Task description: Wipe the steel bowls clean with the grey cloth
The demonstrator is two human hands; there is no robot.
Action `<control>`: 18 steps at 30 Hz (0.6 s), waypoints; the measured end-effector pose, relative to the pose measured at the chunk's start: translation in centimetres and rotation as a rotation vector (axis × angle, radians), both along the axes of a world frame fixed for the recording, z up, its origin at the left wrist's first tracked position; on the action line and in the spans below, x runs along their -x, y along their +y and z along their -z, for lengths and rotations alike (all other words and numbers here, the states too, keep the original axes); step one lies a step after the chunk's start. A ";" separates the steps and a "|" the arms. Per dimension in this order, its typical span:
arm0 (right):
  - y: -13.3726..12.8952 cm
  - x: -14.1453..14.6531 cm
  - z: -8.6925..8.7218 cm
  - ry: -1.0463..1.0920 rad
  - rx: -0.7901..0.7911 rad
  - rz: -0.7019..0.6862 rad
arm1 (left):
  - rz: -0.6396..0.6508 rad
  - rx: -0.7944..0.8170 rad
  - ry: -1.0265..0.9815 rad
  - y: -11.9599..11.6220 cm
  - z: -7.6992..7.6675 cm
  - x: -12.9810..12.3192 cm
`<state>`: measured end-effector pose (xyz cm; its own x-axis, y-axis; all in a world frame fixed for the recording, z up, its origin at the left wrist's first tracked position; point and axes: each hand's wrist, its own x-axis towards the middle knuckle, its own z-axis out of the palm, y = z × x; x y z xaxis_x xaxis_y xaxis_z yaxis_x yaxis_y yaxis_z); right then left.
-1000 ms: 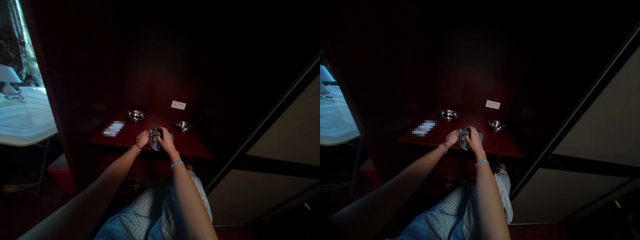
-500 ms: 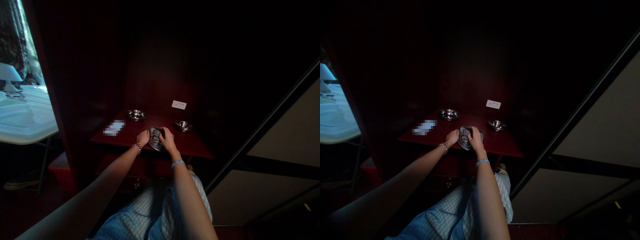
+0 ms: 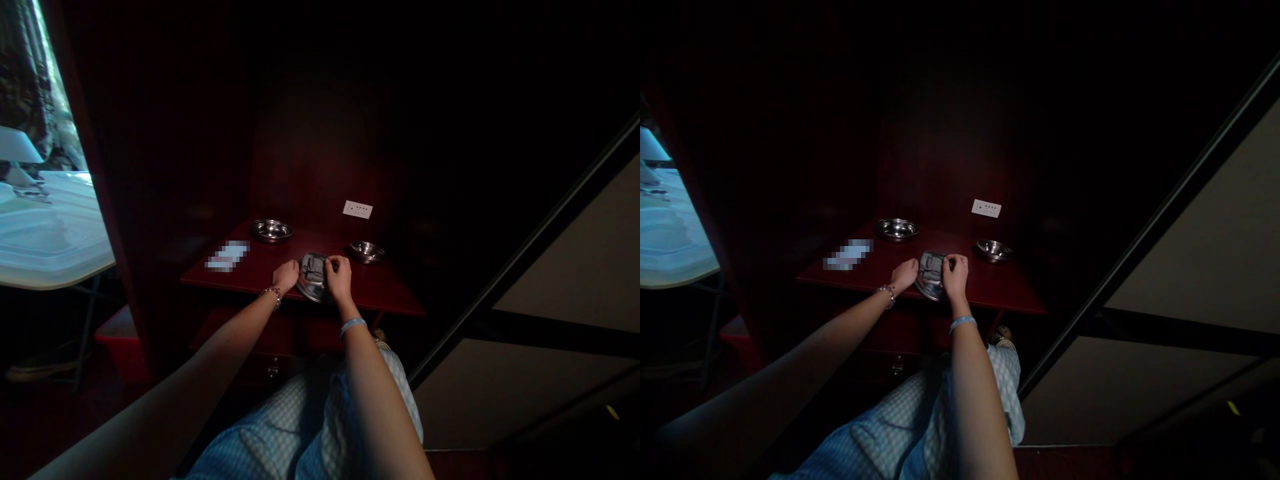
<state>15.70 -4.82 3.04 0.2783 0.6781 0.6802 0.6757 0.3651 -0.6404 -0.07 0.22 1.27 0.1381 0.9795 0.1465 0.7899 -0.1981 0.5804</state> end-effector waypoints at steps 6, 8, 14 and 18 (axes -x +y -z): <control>-0.2 0.0 -0.1 -0.020 0.063 -0.035 | -0.015 0.013 -0.016 0.2 0.1 0.0; -0.4 0.1 -0.2 -0.058 0.076 -0.049 | -0.012 0.008 0.000 0.3 0.1 0.0; -1.0 0.2 -0.7 -0.139 0.090 -0.107 | -0.006 0.006 0.018 0.5 0.3 0.0; -1.4 0.4 -0.9 -0.186 0.124 -0.151 | 0.002 0.002 0.036 0.5 0.3 0.0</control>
